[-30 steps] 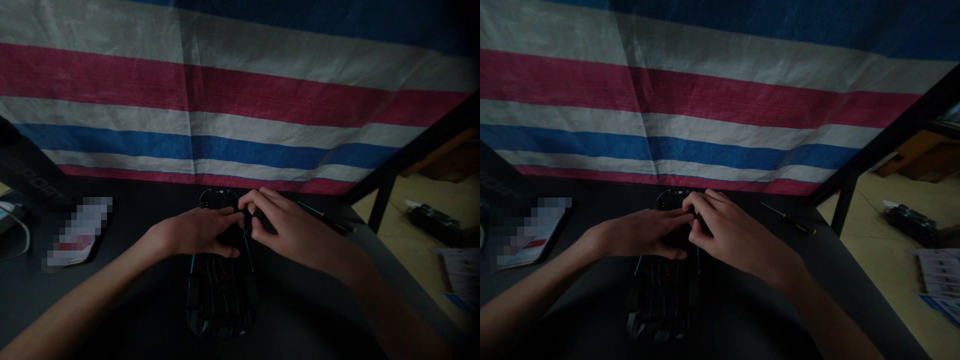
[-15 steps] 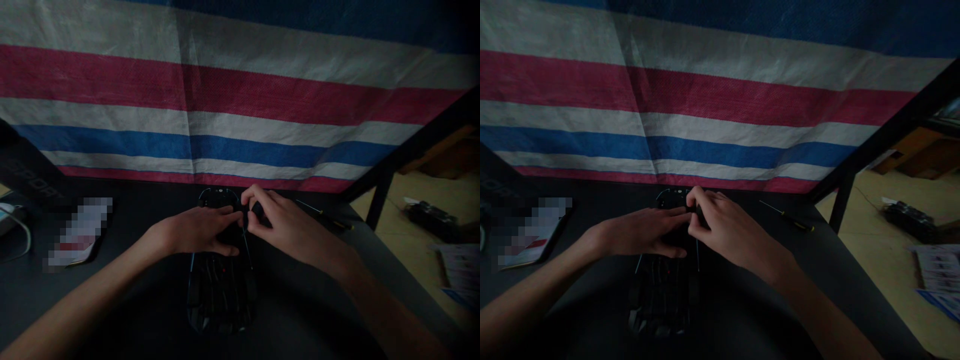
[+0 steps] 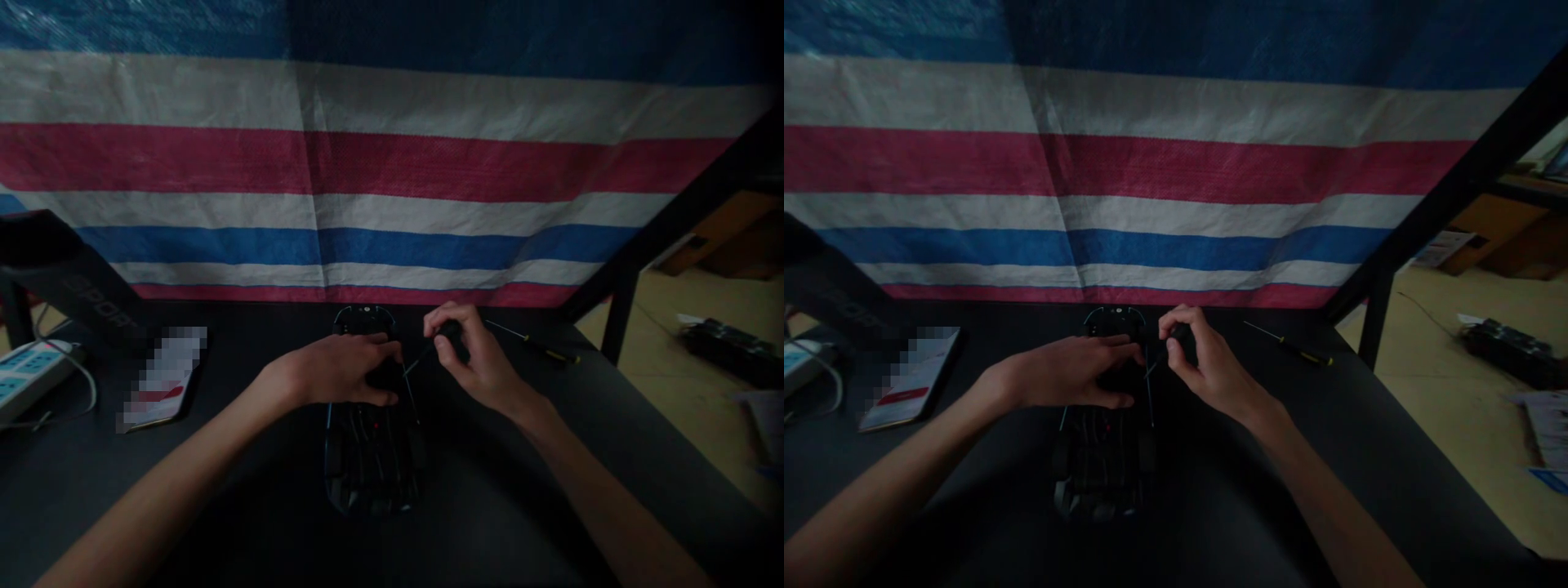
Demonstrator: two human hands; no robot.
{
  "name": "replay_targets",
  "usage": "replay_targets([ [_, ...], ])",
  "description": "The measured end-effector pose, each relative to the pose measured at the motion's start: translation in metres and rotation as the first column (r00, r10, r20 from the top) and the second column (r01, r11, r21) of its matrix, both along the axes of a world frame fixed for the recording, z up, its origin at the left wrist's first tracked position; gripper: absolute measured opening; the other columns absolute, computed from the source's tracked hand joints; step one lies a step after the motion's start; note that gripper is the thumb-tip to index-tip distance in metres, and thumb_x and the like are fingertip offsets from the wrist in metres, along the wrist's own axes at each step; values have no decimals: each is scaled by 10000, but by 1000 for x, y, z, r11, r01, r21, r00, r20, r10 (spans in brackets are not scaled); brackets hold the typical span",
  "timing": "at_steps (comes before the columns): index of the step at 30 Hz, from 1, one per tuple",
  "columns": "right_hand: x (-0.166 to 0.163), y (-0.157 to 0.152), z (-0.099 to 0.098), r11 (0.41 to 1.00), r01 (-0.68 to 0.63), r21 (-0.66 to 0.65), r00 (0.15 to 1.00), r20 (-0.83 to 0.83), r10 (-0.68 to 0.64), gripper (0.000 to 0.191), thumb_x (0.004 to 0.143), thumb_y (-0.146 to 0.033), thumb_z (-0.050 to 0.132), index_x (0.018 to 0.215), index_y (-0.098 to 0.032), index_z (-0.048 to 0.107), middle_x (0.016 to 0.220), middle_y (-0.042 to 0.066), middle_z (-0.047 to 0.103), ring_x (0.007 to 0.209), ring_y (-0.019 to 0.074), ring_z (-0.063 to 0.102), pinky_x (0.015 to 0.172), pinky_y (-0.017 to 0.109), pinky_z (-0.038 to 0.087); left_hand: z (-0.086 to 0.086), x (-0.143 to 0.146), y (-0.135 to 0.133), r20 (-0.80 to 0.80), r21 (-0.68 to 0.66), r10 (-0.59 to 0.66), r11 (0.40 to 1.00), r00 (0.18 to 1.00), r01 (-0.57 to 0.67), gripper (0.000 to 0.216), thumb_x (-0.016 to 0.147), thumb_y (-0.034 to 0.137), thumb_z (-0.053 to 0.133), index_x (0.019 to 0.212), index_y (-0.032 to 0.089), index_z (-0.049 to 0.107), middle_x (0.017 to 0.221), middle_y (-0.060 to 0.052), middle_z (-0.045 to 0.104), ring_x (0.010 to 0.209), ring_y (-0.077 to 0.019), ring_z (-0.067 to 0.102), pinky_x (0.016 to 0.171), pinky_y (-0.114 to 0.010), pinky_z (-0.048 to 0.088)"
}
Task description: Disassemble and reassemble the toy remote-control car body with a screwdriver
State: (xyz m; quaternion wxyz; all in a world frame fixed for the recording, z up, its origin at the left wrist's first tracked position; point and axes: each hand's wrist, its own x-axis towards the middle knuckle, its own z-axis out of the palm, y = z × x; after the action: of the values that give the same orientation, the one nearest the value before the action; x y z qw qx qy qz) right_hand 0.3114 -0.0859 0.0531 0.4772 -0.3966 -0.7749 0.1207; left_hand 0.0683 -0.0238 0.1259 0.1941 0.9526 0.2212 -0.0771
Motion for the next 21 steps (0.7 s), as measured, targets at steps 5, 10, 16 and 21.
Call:
replay_targets([
  [5,14,10,-17,982,157,-103,973,-154,-172,176,1099,-349,481,1253,-266,468,1125,51,582,1078,205,605,1026,394,467,-1,0,-9,40,29,18,999,999,-19,396,1007,404,683,1340,193,648,1322,-98,703,964,-231,734,797,-332,518],
  [10,32,24,-49,864,180,-471,933,-196,-301,283,1051,-453,483,1235,-242,527,1033,21,605,1001,201,609,945,358,467,-15,0,-23,124,98,84,991,989,-96,324,1073,408,589,1338,233,652,1341,-75,687,1003,-232,737,826,-354,543],
  [16,23,21,-70,755,-19,-655,976,-175,-128,316,1038,-429,500,1236,-214,620,976,4,635,905,185,605,831,332,467,-30,-2,-30,182,148,143,974,973,-171,287,1087,434,554,1282,252,660,1277,-54,708,1059,-242,734,818,-339,555],
  [21,13,16,-60,727,-69,-683,983,-171,-68,312,1037,-382,499,1249,-196,630,1023,20,649,944,185,604,908,349,467,-28,0,-28,179,133,124,980,976,-149,248,1102,402,520,1249,252,650,1291,-49,711,1121,-246,719,862,-349,545],
])
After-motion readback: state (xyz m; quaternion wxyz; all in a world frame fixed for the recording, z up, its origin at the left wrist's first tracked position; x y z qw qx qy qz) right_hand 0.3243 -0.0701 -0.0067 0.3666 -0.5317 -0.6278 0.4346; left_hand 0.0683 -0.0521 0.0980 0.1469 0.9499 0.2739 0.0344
